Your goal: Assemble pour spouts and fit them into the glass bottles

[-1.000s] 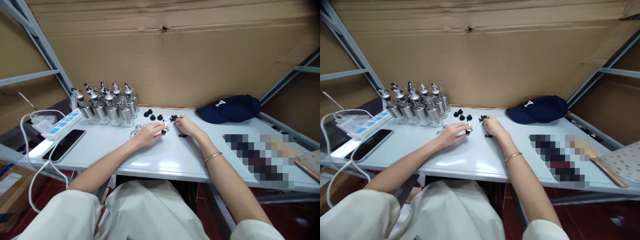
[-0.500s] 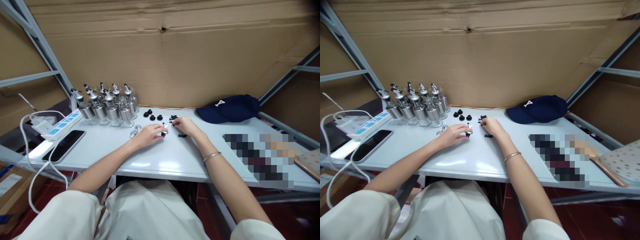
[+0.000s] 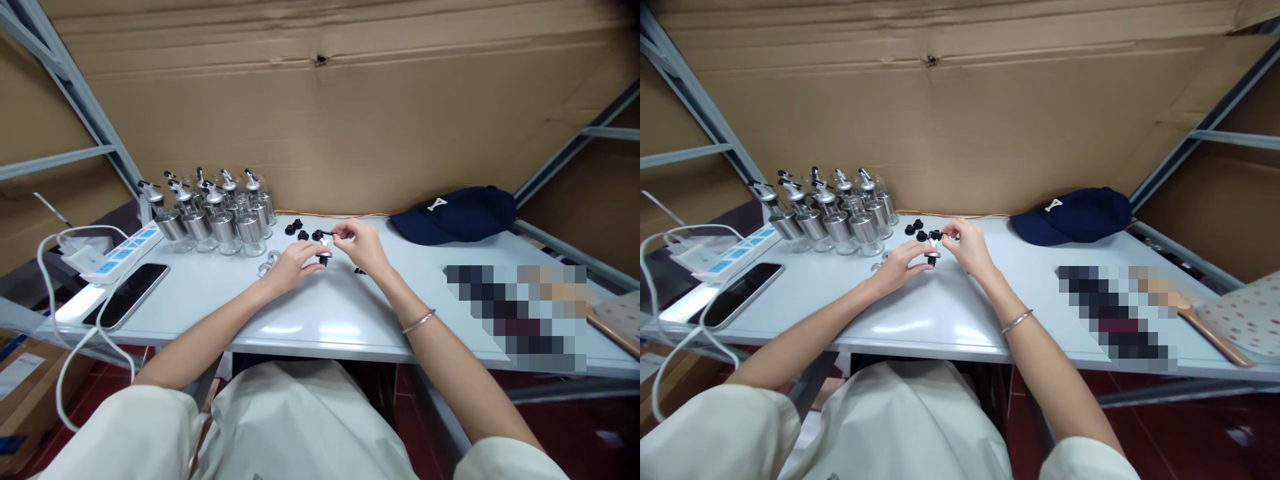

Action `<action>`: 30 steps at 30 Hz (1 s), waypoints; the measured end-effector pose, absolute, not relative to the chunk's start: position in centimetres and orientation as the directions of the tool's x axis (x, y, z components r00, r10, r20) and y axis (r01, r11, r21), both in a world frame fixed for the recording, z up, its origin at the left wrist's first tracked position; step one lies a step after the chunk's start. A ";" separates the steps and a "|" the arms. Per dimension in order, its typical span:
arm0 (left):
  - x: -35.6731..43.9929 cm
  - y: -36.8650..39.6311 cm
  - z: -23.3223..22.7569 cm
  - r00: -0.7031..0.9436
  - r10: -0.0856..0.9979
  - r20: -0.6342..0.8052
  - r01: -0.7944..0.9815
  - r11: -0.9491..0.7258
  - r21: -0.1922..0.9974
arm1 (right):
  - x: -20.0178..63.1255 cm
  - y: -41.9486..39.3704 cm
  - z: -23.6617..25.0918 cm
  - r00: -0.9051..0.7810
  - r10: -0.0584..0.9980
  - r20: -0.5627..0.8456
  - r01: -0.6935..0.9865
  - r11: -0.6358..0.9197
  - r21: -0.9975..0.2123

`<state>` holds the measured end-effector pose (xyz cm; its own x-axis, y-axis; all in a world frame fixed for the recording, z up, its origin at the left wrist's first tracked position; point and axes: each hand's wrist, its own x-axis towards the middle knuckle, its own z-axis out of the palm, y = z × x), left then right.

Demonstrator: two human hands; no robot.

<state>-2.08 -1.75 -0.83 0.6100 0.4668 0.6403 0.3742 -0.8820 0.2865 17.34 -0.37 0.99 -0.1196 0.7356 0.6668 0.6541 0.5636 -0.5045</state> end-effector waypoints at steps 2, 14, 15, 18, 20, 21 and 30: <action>-2.1 -1.6 -0.9 0.582 0.451 0.677 0.386 -0.886 0.258 | 16.9 -0.7 1.2 -0.094 0.703 0.705 0.617 0.597 -0.513; -2.0 -1.5 -0.9 0.494 0.451 0.744 0.441 -0.867 0.233 | 16.1 -2.0 2.0 -0.144 0.704 0.695 0.631 0.606 -0.484; -2.0 -1.5 -0.9 0.496 0.448 0.744 0.431 -0.871 0.238 | 16.1 -2.1 2.0 -0.143 0.704 0.695 0.629 0.607 -0.486; -2.1 -1.4 -1.0 0.498 0.452 0.740 0.417 -0.873 0.253 | 16.1 -2.2 2.1 -0.140 0.704 0.697 0.623 0.609 -0.490; -2.1 -1.4 -1.0 0.497 0.460 0.736 0.426 -0.868 0.256 | 16.1 -2.3 2.1 -0.136 0.702 0.699 0.623 0.609 -0.491; -2.2 -1.4 -1.0 0.496 0.465 0.733 0.435 -0.864 0.254 | 16.2 -2.3 2.1 -0.134 0.702 0.699 0.622 0.609 -0.492; -2.6 -1.4 -0.6 0.465 0.468 0.752 0.525 -0.829 0.192 | 16.4 -2.3 2.0 -0.293 0.620 0.727 0.483 0.753 -0.447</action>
<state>-2.58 -1.37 -0.62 0.4650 0.4678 0.7517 0.5247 -0.8295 0.1916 16.38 -2.25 1.99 -0.2932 0.6204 0.7274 0.4831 0.7527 -0.4472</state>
